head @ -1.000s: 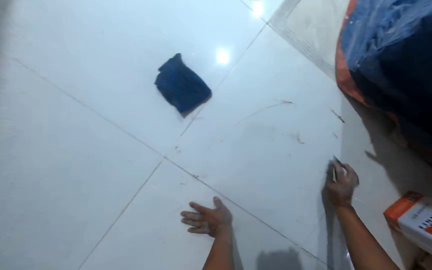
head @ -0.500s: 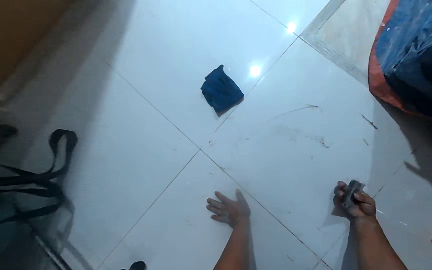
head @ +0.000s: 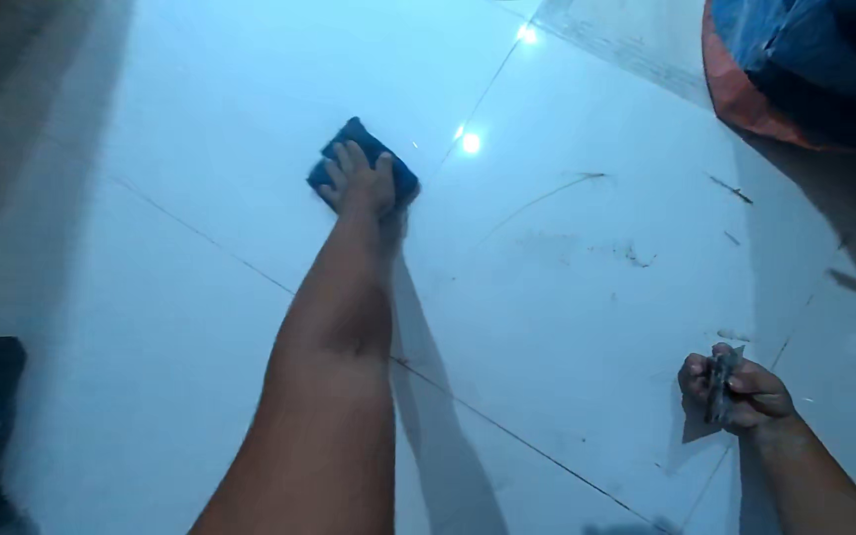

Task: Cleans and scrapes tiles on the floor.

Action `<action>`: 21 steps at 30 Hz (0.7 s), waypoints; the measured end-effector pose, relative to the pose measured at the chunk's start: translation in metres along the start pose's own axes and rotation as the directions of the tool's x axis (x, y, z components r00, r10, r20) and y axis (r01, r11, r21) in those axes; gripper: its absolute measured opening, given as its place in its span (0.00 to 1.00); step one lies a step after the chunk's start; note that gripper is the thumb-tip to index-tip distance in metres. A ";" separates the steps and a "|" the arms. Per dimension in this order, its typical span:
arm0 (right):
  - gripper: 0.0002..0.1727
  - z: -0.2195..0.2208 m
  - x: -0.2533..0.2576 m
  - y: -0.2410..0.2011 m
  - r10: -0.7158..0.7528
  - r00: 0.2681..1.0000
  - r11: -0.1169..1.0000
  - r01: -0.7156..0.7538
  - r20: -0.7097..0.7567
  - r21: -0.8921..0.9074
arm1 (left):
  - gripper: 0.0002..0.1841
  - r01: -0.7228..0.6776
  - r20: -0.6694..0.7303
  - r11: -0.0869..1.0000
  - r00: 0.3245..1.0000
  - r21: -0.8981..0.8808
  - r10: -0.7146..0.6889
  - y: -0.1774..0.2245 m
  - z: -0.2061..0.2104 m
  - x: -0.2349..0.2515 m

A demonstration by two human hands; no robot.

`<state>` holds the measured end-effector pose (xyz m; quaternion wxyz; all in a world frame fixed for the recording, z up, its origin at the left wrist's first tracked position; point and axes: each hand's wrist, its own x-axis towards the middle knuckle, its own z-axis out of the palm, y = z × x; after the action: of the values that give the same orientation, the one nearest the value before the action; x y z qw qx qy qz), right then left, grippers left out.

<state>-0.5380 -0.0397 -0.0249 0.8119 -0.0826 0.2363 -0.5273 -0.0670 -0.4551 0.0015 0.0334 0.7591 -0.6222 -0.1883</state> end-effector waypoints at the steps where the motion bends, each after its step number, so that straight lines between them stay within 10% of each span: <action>1: 0.15 0.000 0.001 -0.001 0.000 1.000 1.000 0.000 0.017 -0.020 | 0.44 0.010 -0.022 0.999 1.000 0.050 -0.009 -0.027 0.003 0.002; 5: 0.15 -0.004 0.003 -0.003 0.039 0.998 0.996 -0.036 0.040 -0.085 | 0.41 0.227 -0.133 0.968 0.968 0.105 -0.213 -0.216 -0.045 -0.072; 9: 0.15 -0.002 0.003 -0.001 0.052 0.998 0.994 -0.049 0.020 -0.099 | 0.42 0.759 -0.236 0.651 0.633 0.004 -0.737 -0.372 -0.046 -0.232; 11: 0.14 0.001 0.006 -0.003 0.067 0.997 0.992 -0.062 0.044 -0.109 | 0.41 0.817 -0.245 0.576 0.551 -0.037 -0.798 -0.362 -0.040 -0.266; 14: 0.15 -0.001 0.006 -0.001 0.065 0.996 0.992 -0.058 0.058 -0.116 | 0.40 0.654 -0.221 0.757 0.738 -0.002 -0.638 -0.310 -0.036 -0.245; 17: 0.15 -0.001 0.005 -0.001 0.059 0.997 0.996 -0.055 0.053 -0.068 | 0.40 0.222 -0.190 0.971 0.961 0.092 -0.201 -0.218 -0.026 -0.196; 21: 0.14 0.002 0.004 -0.002 0.074 0.997 0.993 -0.071 0.025 -0.096 | 0.42 -0.296 0.010 0.947 0.955 0.126 0.297 -0.074 0.049 -0.259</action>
<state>-0.5371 -0.0442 -0.0235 0.8291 -0.1202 0.2523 -0.4842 -0.0536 -0.1820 -0.0014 0.0161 0.6584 -0.7397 -0.1383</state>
